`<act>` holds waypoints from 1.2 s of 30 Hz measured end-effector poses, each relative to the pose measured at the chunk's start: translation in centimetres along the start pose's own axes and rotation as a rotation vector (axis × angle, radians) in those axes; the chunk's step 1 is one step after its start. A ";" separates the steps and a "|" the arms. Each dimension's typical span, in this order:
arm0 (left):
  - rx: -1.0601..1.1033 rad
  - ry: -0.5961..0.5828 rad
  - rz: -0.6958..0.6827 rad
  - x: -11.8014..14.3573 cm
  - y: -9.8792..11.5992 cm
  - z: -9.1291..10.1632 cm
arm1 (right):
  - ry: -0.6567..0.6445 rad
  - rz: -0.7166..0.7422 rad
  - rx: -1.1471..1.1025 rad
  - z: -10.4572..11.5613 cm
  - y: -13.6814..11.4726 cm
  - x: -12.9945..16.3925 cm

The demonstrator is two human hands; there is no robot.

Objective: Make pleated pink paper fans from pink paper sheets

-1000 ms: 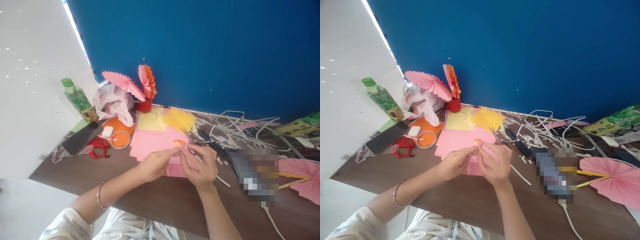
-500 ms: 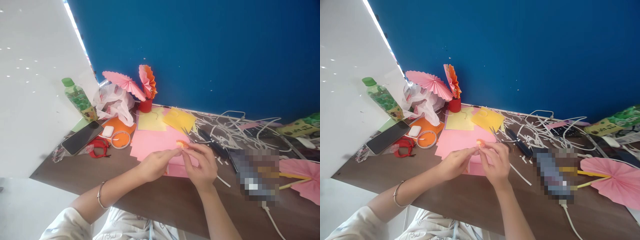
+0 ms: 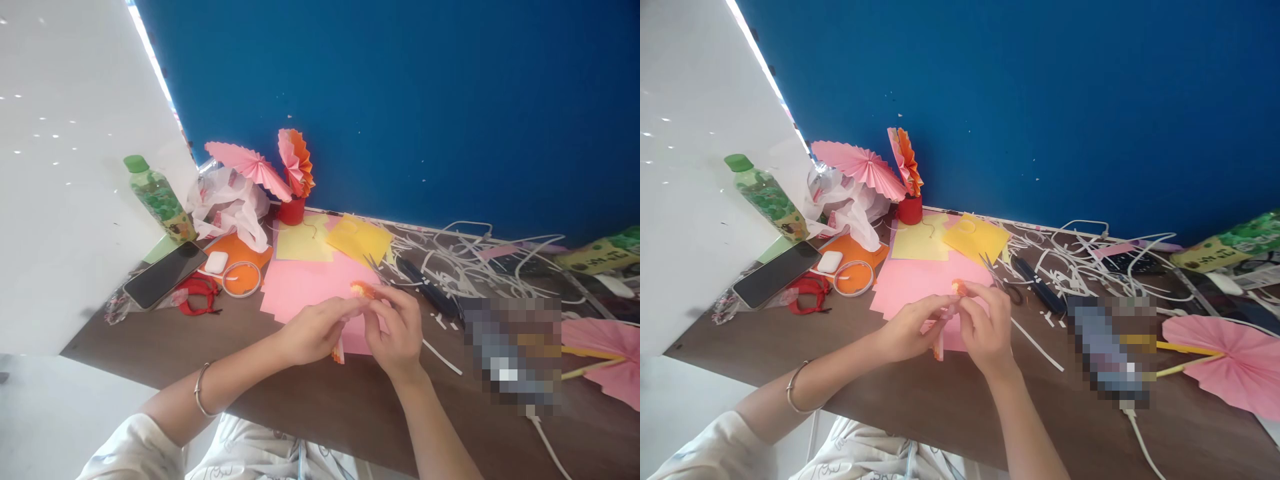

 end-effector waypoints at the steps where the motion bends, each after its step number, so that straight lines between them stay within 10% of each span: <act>1: 0.020 0.020 -0.001 -0.1 0.0 0.1 | -0.013 -0.010 -0.016 -0.1 0.0 0.0; 19: 0.293 0.240 0.116 -0.8 -1.1 2.4 | -0.421 -0.162 -0.309 -2.4 -0.7 0.5; 30: 0.781 0.476 0.434 -0.5 -4.1 3.7 | -0.489 -0.303 -0.429 -3.2 -0.2 1.1; 36: 1.073 0.407 0.600 -0.6 -4.5 3.2 | -0.419 -0.322 -0.434 -3.3 -0.1 1.0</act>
Point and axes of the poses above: each hand's wrist, its own x-axis away from the middle knuckle, its own z-axis out of the back of the hand, y = z × x, the point moved 5 cm from there along -x, towards the middle knuckle, and after that the axes turned 14 degrees about x, right-handed, at the moved point
